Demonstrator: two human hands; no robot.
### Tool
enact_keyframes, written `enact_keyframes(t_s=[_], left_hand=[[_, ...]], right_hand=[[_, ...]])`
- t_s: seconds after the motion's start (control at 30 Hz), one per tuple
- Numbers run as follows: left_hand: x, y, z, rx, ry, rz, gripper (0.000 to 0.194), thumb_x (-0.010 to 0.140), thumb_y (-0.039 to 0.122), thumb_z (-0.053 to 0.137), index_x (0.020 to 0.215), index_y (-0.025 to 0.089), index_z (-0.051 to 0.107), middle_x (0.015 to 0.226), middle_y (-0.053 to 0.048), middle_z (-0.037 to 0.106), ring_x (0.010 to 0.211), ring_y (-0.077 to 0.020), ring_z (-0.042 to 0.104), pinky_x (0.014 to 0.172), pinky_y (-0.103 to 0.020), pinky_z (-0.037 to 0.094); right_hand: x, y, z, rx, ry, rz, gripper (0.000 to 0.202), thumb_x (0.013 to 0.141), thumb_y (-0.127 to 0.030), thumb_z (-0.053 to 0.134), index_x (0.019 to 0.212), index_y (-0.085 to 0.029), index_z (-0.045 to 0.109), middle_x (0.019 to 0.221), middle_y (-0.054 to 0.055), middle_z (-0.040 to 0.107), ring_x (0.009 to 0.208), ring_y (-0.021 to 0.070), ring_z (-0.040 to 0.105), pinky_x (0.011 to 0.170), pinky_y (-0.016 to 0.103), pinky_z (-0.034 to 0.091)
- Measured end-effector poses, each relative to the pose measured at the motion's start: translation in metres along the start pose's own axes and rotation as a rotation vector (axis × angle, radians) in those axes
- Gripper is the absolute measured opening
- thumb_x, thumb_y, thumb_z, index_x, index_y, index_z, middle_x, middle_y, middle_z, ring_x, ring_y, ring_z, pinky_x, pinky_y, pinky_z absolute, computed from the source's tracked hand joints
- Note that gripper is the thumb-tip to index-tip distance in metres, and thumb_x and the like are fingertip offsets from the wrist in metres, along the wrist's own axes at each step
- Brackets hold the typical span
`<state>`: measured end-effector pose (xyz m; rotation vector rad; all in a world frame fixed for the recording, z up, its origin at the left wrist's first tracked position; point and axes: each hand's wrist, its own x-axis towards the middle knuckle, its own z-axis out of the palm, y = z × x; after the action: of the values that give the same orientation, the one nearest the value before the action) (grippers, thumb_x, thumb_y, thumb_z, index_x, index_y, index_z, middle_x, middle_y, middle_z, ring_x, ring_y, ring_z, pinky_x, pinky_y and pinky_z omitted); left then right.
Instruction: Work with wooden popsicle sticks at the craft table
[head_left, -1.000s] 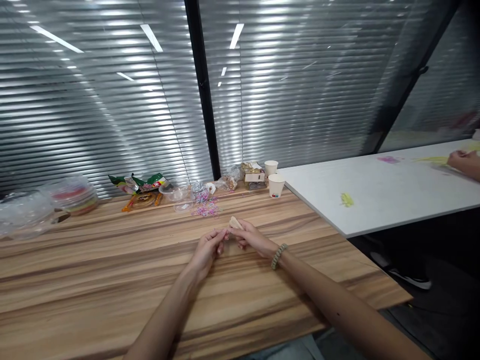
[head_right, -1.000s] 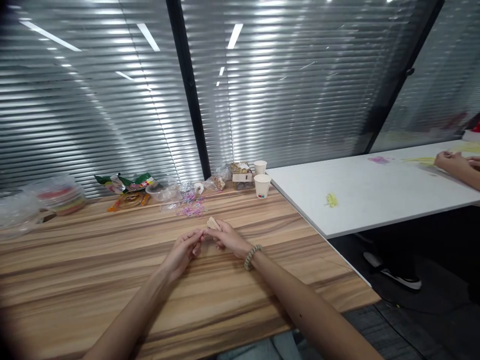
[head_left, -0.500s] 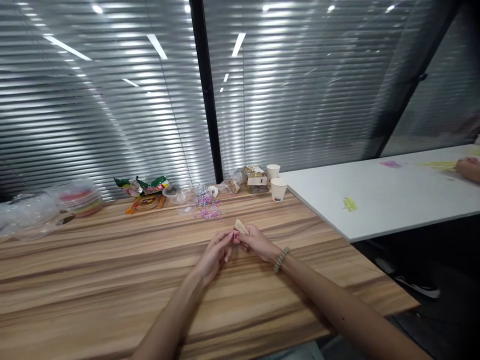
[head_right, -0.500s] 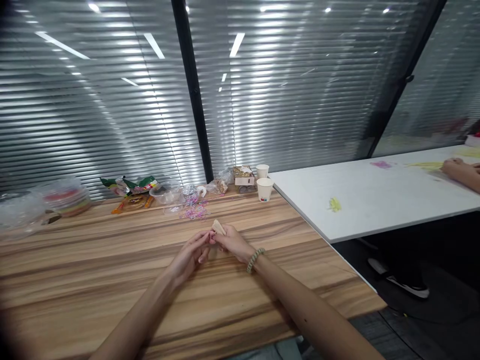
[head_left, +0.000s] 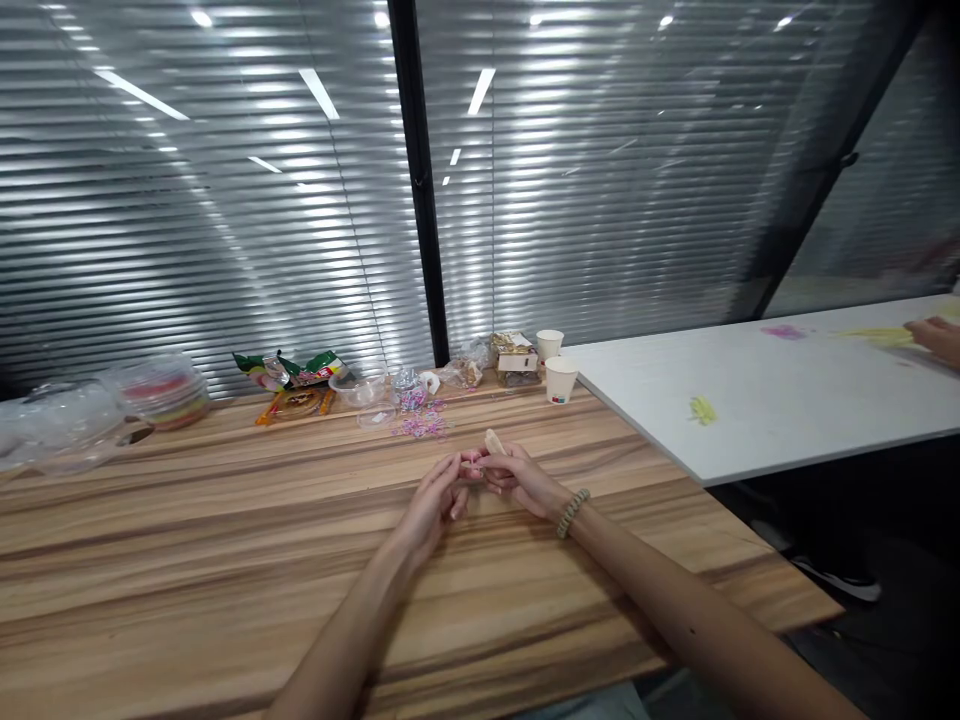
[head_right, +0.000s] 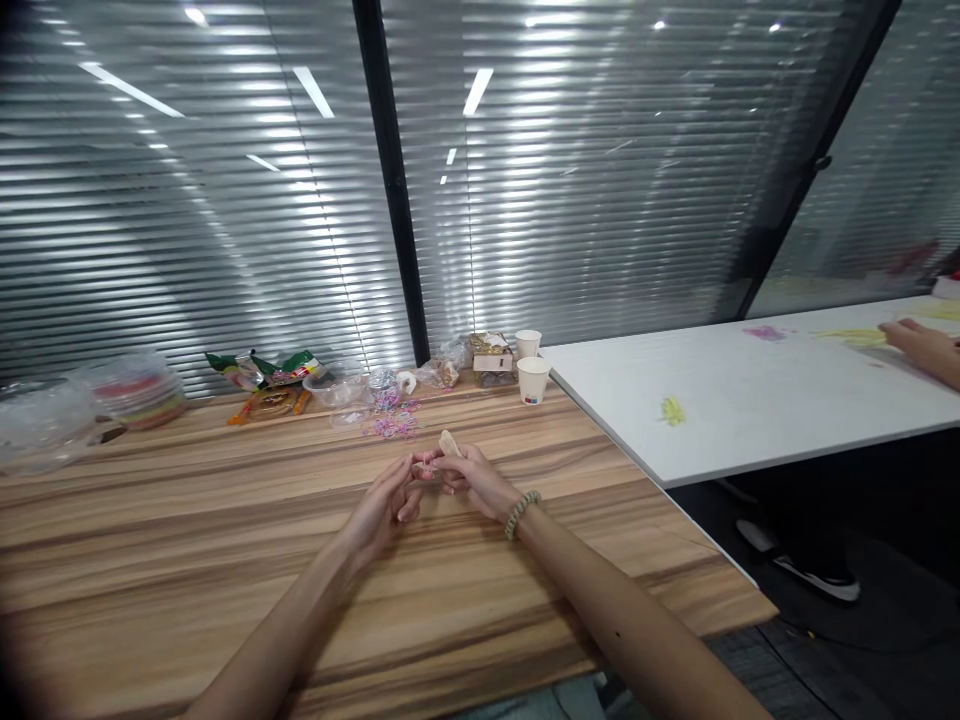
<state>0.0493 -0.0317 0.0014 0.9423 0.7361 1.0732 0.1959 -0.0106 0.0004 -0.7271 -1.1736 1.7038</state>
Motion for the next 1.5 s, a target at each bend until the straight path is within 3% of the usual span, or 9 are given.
enact_keyframes(t_s=[0.13, 0.27, 0.43, 0.63, 0.77, 1.03, 1.2, 1.33, 1.5], left_hand=[[0.001, -0.001, -0.002, 0.011, 0.013, 0.006, 0.037, 0.070, 0.045, 0.063, 0.096, 0.019, 0.059, 0.081, 0.000, 0.059, 0.040, -0.0009, 0.029, 0.039, -0.017, 0.019], [0.002, -0.003, -0.002, 0.051, 0.020, 0.025, 0.037, 0.070, 0.043, 0.063, 0.094, 0.016, 0.059, 0.082, -0.002, 0.057, 0.040, -0.0005, 0.030, 0.040, -0.017, 0.021], [0.003, -0.004, -0.002, 0.161, 0.009, 0.043, 0.037, 0.071, 0.043, 0.062, 0.097, 0.016, 0.060, 0.081, -0.002, 0.057, 0.039, -0.0005, 0.030, 0.040, -0.017, 0.021], [0.000, 0.000, -0.004, 0.371, -0.068, 0.004, 0.030, 0.074, 0.041, 0.058, 0.085, 0.014, 0.064, 0.047, 0.003, 0.049, 0.038, -0.0059, 0.041, 0.043, -0.018, 0.026], [0.000, -0.001, -0.003, 0.280, -0.123, -0.020, 0.019, 0.068, 0.032, 0.062, 0.075, 0.014, 0.063, 0.052, 0.001, 0.055, 0.037, -0.0075, 0.045, 0.041, -0.019, 0.029], [0.006, -0.003, -0.006, 0.142, 0.081, 0.102, 0.021, 0.066, 0.029, 0.057, 0.067, 0.012, 0.067, 0.059, -0.002, 0.060, 0.031, -0.0015, 0.026, 0.036, -0.020, 0.013], [0.009, -0.002, -0.013, 0.189, 0.165, 0.103, 0.033, 0.064, 0.037, 0.066, 0.086, 0.014, 0.068, 0.063, -0.001, 0.062, 0.031, 0.0003, 0.023, 0.038, -0.020, 0.010], [0.009, -0.003, -0.013, 0.263, 0.239, 0.119, 0.039, 0.061, 0.043, 0.068, 0.085, 0.012, 0.069, 0.067, -0.005, 0.065, 0.032, 0.0001, 0.023, 0.036, -0.020, 0.013], [0.006, -0.005, -0.006, 0.446, 0.242, 0.202, 0.034, 0.063, 0.041, 0.068, 0.083, 0.013, 0.071, 0.058, -0.005, 0.065, 0.039, -0.0087, 0.043, 0.040, -0.021, 0.031]], right_hand=[[0.000, 0.001, -0.001, 0.057, -0.085, 0.000, 0.017, 0.066, -0.026, 0.067, 0.074, -0.014, 0.058, 0.048, -0.008, 0.032, 0.044, 0.0037, 0.017, 0.044, 0.022, 0.017], [0.002, 0.003, 0.000, -0.065, -0.036, -0.026, 0.019, 0.066, -0.027, 0.067, 0.075, -0.013, 0.059, 0.063, -0.001, 0.050, 0.050, 0.0050, 0.034, 0.044, 0.020, 0.021], [0.007, 0.010, -0.003, -0.177, 0.050, -0.104, 0.016, 0.067, -0.028, 0.064, 0.071, -0.015, 0.056, 0.063, -0.001, 0.050, 0.051, 0.0065, 0.038, 0.044, 0.020, 0.026], [0.012, 0.014, -0.008, -0.249, 0.155, -0.145, 0.018, 0.066, -0.031, 0.062, 0.068, -0.016, 0.053, 0.053, -0.005, 0.045, 0.046, 0.0066, 0.037, 0.043, 0.020, 0.026], [0.010, 0.016, -0.004, -0.269, 0.131, -0.138, 0.018, 0.067, -0.031, 0.062, 0.071, -0.015, 0.055, 0.055, -0.004, 0.048, 0.048, 0.0075, 0.040, 0.044, 0.020, 0.027], [0.004, 0.013, 0.006, -0.139, -0.030, -0.055, 0.024, 0.067, -0.036, 0.065, 0.073, -0.015, 0.055, 0.060, -0.004, 0.047, 0.046, 0.0047, 0.031, 0.043, 0.020, 0.022], [0.002, 0.009, 0.004, -0.090, -0.066, 0.034, 0.028, 0.067, -0.039, 0.066, 0.075, -0.014, 0.055, 0.054, -0.007, 0.038, 0.043, 0.0032, 0.021, 0.042, 0.020, 0.017], [0.004, 0.011, -0.001, 0.006, -0.065, 0.078, 0.030, 0.071, -0.045, 0.061, 0.073, -0.016, 0.054, 0.048, -0.010, 0.024, 0.041, 0.0040, 0.017, 0.043, 0.019, 0.020], [0.010, 0.019, -0.006, 0.086, -0.010, 0.038, 0.034, 0.075, -0.051, 0.053, 0.077, -0.017, 0.057, 0.049, -0.006, 0.040, 0.044, 0.0069, 0.035, 0.047, 0.021, 0.031]])
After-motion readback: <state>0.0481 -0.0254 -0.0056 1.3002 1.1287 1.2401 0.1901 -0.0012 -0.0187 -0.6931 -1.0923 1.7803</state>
